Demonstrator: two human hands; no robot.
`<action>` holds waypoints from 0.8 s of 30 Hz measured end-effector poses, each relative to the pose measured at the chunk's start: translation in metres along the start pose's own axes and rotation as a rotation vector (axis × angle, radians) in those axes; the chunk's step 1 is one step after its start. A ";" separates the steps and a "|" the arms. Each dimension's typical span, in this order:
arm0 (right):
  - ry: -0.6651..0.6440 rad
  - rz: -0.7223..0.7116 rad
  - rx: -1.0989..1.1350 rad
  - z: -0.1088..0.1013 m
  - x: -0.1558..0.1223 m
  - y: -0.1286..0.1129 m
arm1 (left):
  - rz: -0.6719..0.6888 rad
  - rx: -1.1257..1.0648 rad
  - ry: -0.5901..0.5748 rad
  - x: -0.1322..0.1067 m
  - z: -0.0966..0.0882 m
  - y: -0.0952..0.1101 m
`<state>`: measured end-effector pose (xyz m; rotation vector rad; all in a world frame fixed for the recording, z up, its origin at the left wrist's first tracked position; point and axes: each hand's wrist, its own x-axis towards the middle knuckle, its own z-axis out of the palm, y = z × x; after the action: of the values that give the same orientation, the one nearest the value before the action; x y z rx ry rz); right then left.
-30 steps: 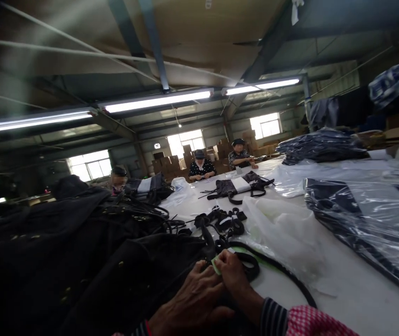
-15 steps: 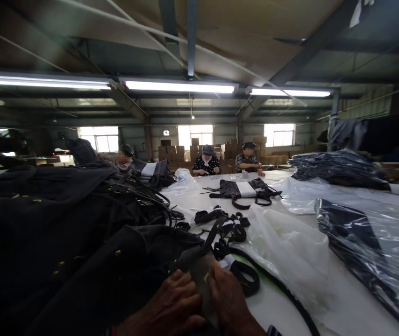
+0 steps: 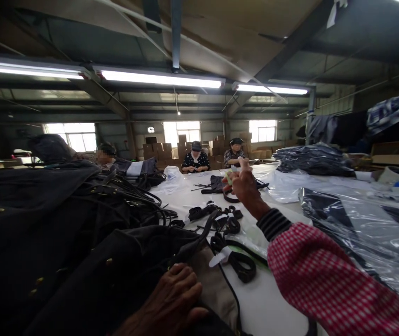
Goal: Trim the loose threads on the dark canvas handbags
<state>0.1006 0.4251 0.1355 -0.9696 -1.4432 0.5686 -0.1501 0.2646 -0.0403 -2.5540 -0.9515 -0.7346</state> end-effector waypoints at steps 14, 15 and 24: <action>-0.546 0.486 0.231 0.054 -0.173 0.086 | -0.138 -0.128 -0.307 0.026 -0.030 0.004; -0.553 0.436 0.175 0.057 -0.179 0.094 | -0.136 -0.112 -0.300 0.028 -0.034 0.003; -0.586 0.323 -0.008 0.060 -0.180 0.110 | -0.145 -0.077 -0.366 0.042 -0.065 -0.001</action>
<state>0.0493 0.3469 -0.0634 -1.1037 -1.8086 1.1565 -0.1467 0.2578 0.0367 -2.7662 -1.2529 -0.3478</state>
